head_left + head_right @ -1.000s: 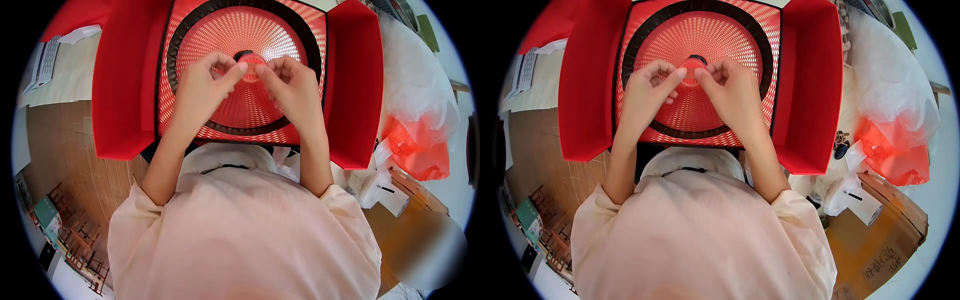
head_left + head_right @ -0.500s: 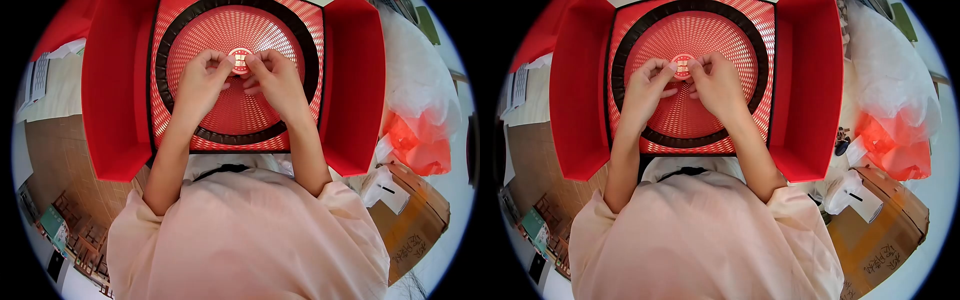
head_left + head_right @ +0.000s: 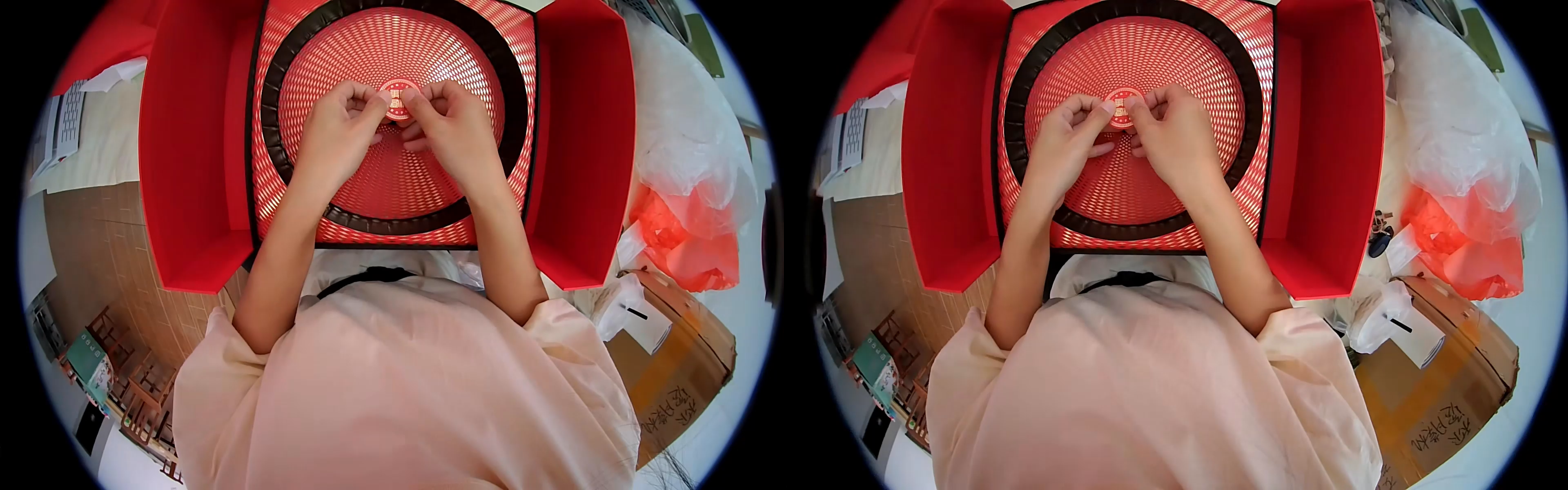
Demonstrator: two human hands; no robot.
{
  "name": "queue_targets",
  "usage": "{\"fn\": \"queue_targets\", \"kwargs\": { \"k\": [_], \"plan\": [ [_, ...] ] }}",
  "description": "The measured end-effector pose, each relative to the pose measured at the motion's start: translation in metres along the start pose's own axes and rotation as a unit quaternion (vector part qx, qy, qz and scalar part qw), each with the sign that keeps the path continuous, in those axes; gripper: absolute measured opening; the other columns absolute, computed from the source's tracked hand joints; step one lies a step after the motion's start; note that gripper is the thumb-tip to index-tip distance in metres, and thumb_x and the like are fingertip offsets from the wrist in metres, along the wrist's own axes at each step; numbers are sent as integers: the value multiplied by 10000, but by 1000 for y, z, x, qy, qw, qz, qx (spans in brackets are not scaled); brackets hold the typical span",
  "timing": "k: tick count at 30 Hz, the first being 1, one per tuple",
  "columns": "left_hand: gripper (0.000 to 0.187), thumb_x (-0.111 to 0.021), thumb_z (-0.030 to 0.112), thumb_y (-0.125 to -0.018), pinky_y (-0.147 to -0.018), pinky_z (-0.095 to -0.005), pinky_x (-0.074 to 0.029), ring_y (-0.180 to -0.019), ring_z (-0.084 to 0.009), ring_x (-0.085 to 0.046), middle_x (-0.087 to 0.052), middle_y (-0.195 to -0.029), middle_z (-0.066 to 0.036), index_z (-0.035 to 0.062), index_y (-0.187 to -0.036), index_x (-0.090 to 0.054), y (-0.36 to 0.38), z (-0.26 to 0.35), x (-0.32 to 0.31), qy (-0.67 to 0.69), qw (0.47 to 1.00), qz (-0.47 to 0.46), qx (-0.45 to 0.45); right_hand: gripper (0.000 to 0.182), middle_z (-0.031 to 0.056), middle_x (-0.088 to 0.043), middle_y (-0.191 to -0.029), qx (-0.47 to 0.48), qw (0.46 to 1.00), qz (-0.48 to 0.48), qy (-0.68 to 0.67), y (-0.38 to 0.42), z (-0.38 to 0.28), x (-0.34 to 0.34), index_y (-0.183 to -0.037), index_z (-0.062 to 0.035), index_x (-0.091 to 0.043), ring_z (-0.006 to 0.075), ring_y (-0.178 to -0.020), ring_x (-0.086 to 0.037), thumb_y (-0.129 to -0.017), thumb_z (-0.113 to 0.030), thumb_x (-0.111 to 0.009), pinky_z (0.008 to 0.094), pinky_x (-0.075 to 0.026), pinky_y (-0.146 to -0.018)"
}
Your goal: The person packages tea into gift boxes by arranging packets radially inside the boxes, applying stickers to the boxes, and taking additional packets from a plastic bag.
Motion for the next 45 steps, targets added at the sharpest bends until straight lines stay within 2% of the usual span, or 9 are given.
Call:
{"fn": "queue_targets", "kwargs": {
  "k": [5,13,19,23,27,30,36,41,45],
  "plan": [
    [210,-555,269,-939,-773,-296,-521,-910,-111,-605,-617,-923,-20,59,-941,-551,1,0,-2,-35,998,-31,34,291,92,-603,-712,19,999,30,26,1,-1,-3,-977,64,-505,138,-551,-615,-876,-176,-635,257,-527,-445],
    [239,-597,222,-903,-604,-262,-526,-714,-120,-599,-607,-786,-67,-9,-933,-545,-3,-4,-2,-24,999,15,-17,342,131,-607,-827,49,998,26,39,-4,7,-11,-1050,71,-485,173,-635,-634,-871,-181,-633,270,-529,-419],
    [338,-534,272,-923,-740,-415,-496,-770,-338,-638,-632,-817,-215,-37,-1056,-504,14,15,8,-196,957,104,-186,344,293,-601,-864,120,977,81,154,-7,0,-6,-1097,56,-467,438,-864,-607,-958,-251,-397,467,-441,-806],
    [303,-490,246,-966,-765,-313,-487,-833,-212,-627,-637,-913,-145,-1,-1140,-518,123,36,37,-154,942,170,-243,213,71,-526,-938,445,853,241,128,64,-61,4,-1073,16,-503,110,-784,-489,-941,-145,-458,204,-398,-704],
    [239,-459,195,-989,-660,-202,-466,-731,-49,-552,-603,-819,-15,6,-951,-601,198,-15,86,53,967,149,-198,82,58,-453,-648,625,768,-129,-45,149,-58,-88,-992,-5,-425,115,-550,-373,-935,-63,-415,246,-341,-523],
    [220,-482,183,-970,-619,-233,-473,-699,-85,-570,-615,-775,-46,5,-921,-602,229,-91,124,116,917,333,-186,101,153,-597,-780,528,766,-366,17,170,2,-183,-909,18,-563,265,-591,-563,-814,51,-559,318,-445,-531],
    [201,-462,192,-987,-629,-212,-495,-707,-69,-567,-586,-782,-7,48,-1056,-584,316,-242,138,274,808,521,-17,169,94,-575,-857,310,843,-414,146,104,162,-349,-1038,-28,-529,169,-720,-555,-903,-129,-538,299,-456,-653],
    [203,-444,184,-989,-663,-214,-497,-753,-57,-543,-564,-813,1,57,-1069,-581,323,-316,161,334,766,546,62,340,205,-631,-1000,264,838,-357,316,-17,283,-418,-1142,-2,-517,358,-935,-607,-912,-252,-508,413,-466,-809],
    [225,-465,163,-982,-864,-245,-439,-946,-119,-561,-595,-988,-48,17,-1129,-552,271,-334,223,240,827,508,0,463,231,-621,-1106,195,676,-421,572,-35,335,-434,-1274,-4,-466,381,-1032,-591,-916,-296,-489,425,-438,-902]
  ]
}}
Point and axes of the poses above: each hand's wrist, its own y-axis away from the middle knuckle, its own x-axis out of the back of the hand, z = x × y, the point moved 4 cm from there along -y, towards the middle knuckle
